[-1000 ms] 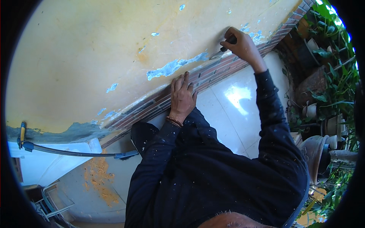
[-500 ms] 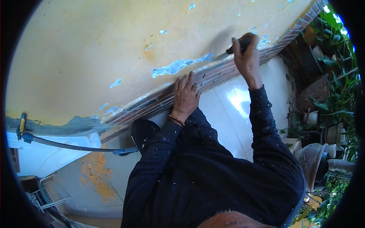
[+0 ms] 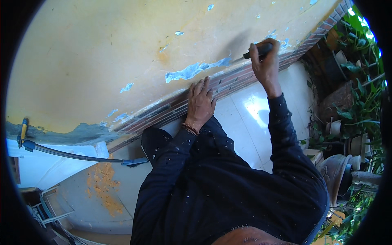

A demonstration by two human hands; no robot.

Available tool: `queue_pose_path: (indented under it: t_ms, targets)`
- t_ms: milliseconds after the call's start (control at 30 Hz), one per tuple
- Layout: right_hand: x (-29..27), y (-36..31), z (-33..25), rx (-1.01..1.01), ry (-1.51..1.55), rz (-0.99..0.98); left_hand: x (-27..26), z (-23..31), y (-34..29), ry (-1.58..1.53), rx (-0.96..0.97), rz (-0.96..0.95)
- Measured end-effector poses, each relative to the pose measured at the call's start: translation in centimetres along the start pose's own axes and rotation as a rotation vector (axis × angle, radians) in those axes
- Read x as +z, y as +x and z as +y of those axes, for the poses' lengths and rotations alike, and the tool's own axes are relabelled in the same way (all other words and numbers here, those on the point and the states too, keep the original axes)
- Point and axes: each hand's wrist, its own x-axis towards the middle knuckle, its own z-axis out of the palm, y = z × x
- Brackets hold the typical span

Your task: Scraping old paint off an exterior wall using a scraper tool.

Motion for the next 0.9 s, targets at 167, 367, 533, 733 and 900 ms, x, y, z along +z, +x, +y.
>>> queue_pose_path:
  t_ms: [167, 367, 533, 733, 900]
  targets:
    - [1.7, -0.2, 0.5, 0.119, -0.087, -0.316, 0.1, -0.1, 0.8, 0.005, -0.007, 0.005]
    - [2.8, -1.5, 0.7, 0.067, 0.001, -0.188, 0.1, 0.0, 0.4, -0.005, 0.017, 0.014]
    - [2.4, -1.9, 0.5, -0.028, 0.150, 0.018, 0.4, -0.2, 0.4, -0.012, 0.022, 0.035]
    - [2.0, -2.5, -0.2, -0.015, 0.137, -0.003, 0.0, -0.2, 0.6, 0.006, 0.019, 0.003]
    - [1.9, -2.7, -0.3, 0.196, -0.007, -0.256, 0.2, 0.0, 0.7, -0.001, 0.003, -0.003]
